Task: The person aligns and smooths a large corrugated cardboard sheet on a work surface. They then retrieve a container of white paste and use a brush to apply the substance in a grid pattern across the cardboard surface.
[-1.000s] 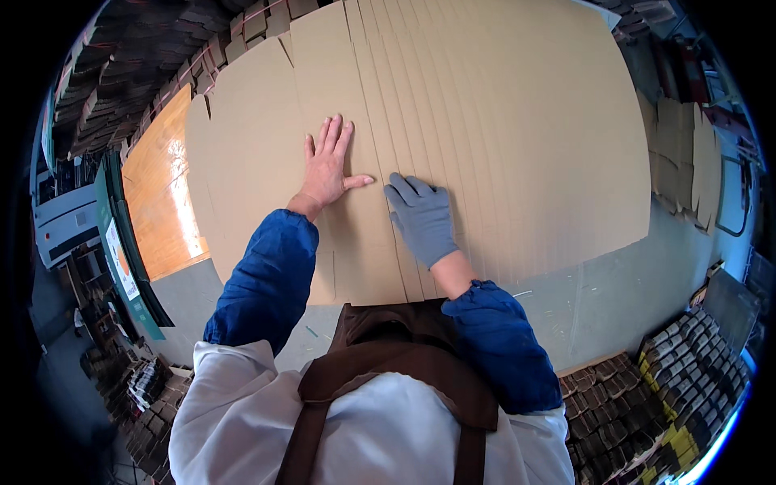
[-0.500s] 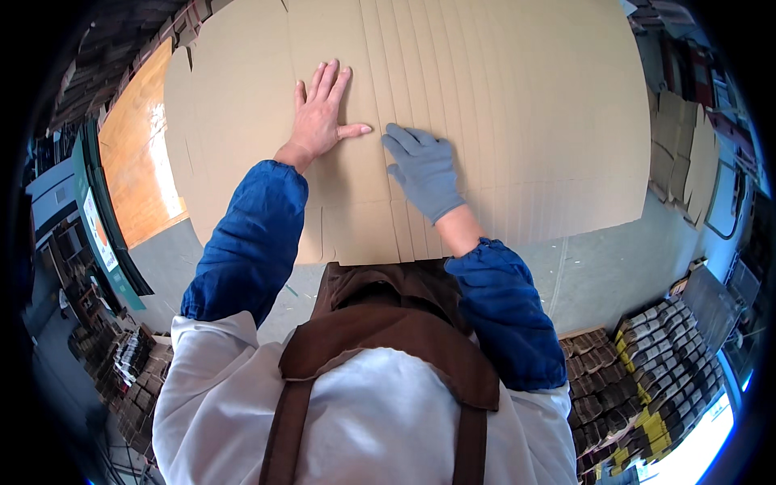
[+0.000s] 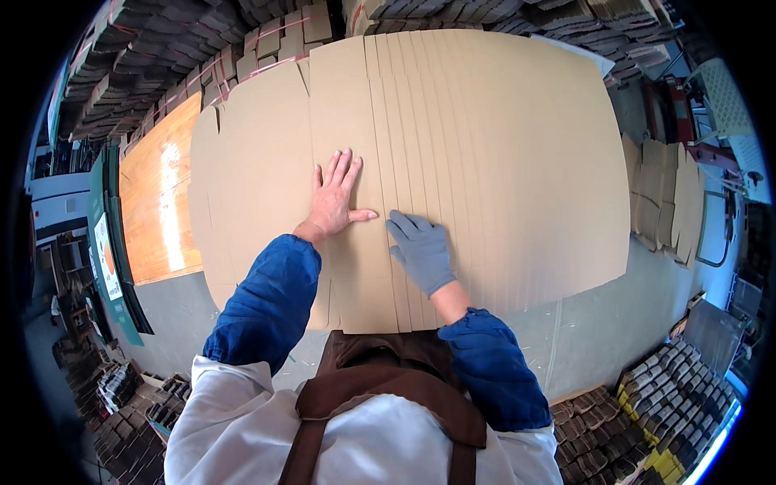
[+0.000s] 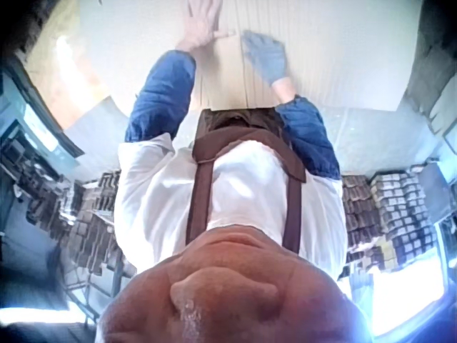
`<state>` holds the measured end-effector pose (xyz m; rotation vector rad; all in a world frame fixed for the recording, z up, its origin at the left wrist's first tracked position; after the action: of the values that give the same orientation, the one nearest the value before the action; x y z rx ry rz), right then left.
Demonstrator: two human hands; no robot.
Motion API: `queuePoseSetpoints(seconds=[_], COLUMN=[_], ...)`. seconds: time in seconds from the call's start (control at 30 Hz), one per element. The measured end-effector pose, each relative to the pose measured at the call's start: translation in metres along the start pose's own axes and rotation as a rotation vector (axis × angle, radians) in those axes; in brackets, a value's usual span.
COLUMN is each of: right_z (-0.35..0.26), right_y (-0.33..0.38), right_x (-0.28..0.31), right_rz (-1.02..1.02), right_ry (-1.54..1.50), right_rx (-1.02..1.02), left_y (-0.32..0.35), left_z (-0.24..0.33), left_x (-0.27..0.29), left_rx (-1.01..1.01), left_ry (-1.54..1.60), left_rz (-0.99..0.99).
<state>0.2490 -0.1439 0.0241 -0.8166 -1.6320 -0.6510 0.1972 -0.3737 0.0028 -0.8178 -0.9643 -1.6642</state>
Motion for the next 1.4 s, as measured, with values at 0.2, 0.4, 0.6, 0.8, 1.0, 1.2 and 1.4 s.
queuePoseSetpoints(seconds=[0.2,0.4,0.6,0.8,1.0,1.2,1.4], right_z=[0.002,-0.02,-0.034,-0.042,-0.011,-0.045,-0.028], right_y=[0.001,-0.02,-0.033,-0.041,-0.01,-0.032,-0.012], right_x=[-0.002,0.007,0.012,0.014,-0.02,0.018,0.021], right_rz=[0.01,-0.087,-0.221,-0.218,-0.1,-0.269,-0.278], right_ry=[0.003,0.126,0.201,0.188,0.56,0.236,0.09], right_rx=[0.01,0.015,0.017,0.019,-0.056,0.012,-0.006], left_y=[-0.002,0.001,-0.004,-0.016,0.075,0.2,0.246], left_z=[0.003,0.005,0.007,0.032,0.237,0.314,0.365], left_x=[0.001,0.005,0.018,0.085,0.232,0.274,0.249], left_rx=[0.008,0.029,0.012,0.088,-0.867,-1.455,-1.57], left_ry=[0.002,-0.006,0.036,0.201,1.795,2.314,2.381], left_rz=[-0.015,-0.045,-0.061,-0.113,-0.592,-1.248,-1.26])
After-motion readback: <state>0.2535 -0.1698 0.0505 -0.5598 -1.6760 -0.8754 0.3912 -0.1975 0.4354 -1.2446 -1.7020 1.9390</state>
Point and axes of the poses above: each hand's wrist, its own y-axis away from the middle knuckle, its own x-axis out of the back of the hand, z = x × y, the point moved 2 cm from there along -y, towards the middle knuckle, and after that the axes turned 11 degrees about y, right-handed, at the moved point
